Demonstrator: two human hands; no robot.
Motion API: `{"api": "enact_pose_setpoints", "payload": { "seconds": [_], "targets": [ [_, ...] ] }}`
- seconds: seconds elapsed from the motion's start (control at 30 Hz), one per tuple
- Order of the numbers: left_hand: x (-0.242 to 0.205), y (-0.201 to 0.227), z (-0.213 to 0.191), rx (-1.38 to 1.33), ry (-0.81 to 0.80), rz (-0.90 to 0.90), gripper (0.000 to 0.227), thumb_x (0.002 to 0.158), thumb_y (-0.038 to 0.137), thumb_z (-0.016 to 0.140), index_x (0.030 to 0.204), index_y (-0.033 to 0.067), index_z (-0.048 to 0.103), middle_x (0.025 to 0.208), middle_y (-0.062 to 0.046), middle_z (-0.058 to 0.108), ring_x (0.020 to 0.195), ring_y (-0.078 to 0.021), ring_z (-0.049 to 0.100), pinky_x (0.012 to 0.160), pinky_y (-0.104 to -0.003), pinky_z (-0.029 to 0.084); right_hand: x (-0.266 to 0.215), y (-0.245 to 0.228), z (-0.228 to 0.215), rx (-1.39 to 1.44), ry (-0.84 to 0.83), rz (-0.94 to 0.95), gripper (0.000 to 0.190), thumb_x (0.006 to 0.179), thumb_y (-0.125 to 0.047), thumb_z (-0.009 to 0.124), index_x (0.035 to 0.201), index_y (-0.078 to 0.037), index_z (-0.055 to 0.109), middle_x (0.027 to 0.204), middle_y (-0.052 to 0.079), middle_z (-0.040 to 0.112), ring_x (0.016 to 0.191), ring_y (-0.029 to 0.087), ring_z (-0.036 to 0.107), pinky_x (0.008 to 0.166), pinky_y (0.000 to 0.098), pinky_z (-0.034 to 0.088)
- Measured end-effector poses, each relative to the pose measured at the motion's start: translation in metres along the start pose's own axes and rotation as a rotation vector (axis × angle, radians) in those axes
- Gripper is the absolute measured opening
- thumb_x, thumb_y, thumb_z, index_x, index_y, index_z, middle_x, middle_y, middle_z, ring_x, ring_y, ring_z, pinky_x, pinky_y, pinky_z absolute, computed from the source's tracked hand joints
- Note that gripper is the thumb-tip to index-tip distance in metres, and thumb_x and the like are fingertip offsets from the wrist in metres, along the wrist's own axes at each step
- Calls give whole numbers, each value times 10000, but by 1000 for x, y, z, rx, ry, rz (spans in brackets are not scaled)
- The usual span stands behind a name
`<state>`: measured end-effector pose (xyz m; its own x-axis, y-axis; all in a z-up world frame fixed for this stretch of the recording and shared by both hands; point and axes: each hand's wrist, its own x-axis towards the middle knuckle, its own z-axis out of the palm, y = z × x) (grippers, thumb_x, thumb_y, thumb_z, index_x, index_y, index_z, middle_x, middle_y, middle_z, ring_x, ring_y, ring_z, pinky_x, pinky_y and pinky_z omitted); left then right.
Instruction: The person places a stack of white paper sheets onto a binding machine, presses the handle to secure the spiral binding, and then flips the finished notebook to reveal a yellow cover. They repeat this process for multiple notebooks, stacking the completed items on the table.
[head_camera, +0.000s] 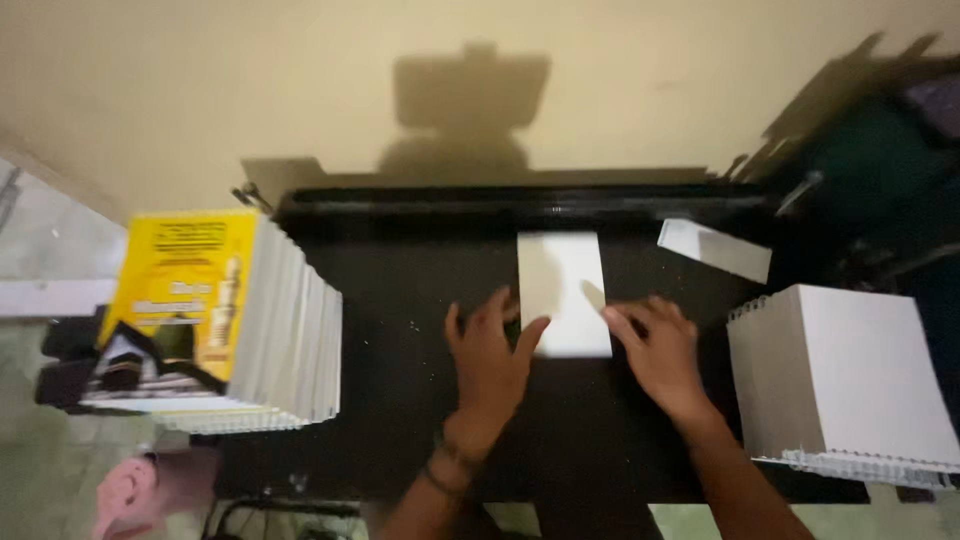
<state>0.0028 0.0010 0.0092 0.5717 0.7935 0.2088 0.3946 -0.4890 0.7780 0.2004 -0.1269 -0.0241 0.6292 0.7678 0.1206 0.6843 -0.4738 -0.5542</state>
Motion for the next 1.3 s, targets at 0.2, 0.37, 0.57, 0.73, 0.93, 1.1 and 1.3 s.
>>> {"api": "enact_pose_setpoints", "payload": {
  "seconds": [0.2, 0.37, 0.57, 0.73, 0.93, 1.1, 1.3],
  "targets": [
    [-62, -13, 25, 223, -21, -50, 590, 1000, 462, 556, 1418, 47, 520, 1505, -134, 449, 1424, -342, 331, 1198, -610, 136, -66, -8, 22, 17, 23, 125, 665, 923, -641, 500, 1459, -265, 616, 1383, 70, 517, 1307, 324, 398, 1036, 512, 341],
    [-96, 13, -5, -182, -124, -157, 614, 964, 344, 603, 1535, 150, 489, 1582, -68, 509, 1490, -256, 396, 1254, -512, 65, -94, -80, -40, 738, -139, 380, 698, 884, -323, 641, 1525, -186, 400, 1518, 78, 567, 1326, 217, 599, 1044, 373, 524],
    [-156, 28, 7, -202, -152, 122, 1336, 731, 468, 942, 1623, 23, 53, 1678, -289, 202, 1543, -461, 247, 1211, -537, 274, -126, -85, -52, 923, -228, 517, 786, 883, -132, 640, 1607, -222, 348, 1494, 105, 642, 1307, 184, 629, 1084, 329, 475],
    [-185, 1, 18, -740, -8, -486, 214, 940, 230, 700, 1040, 43, 730, 925, -112, 828, 859, -169, 769, 735, -356, 612, -136, -94, -63, 381, -408, -524, 651, 941, -359, 662, 1531, -167, 463, 1656, 123, 406, 1531, 350, 343, 1216, 523, 268],
    [-195, 10, -12, -1096, 45, -719, 580, 914, 213, 686, 1475, 122, 568, 1378, -104, 724, 1243, -271, 692, 1013, -436, 547, -126, -77, -24, -8, -581, -177, 1164, 762, -641, 776, 1661, -255, 145, 1776, 10, 60, 1622, 209, 45, 1161, 476, 120],
    [-198, 10, -10, -1073, 91, -618, 559, 871, 171, 755, 1390, 36, 594, 1297, -119, 734, 1157, -234, 675, 952, -391, 570, -135, -63, 8, -92, -311, -313, 903, 791, -650, 704, 1564, -299, 396, 1682, -30, 342, 1538, 222, 285, 1091, 495, 240],
    [-204, 0, 0, -1062, 108, -665, 460, 871, 141, 752, 1309, 51, 640, 1218, -101, 771, 1079, -181, 696, 950, -347, 557, -118, -67, 4, 15, -292, -320, 672, 787, -473, 770, 1405, -279, 592, 1535, -57, 523, 1445, 220, 409, 1096, 481, 257]
  ]
}}
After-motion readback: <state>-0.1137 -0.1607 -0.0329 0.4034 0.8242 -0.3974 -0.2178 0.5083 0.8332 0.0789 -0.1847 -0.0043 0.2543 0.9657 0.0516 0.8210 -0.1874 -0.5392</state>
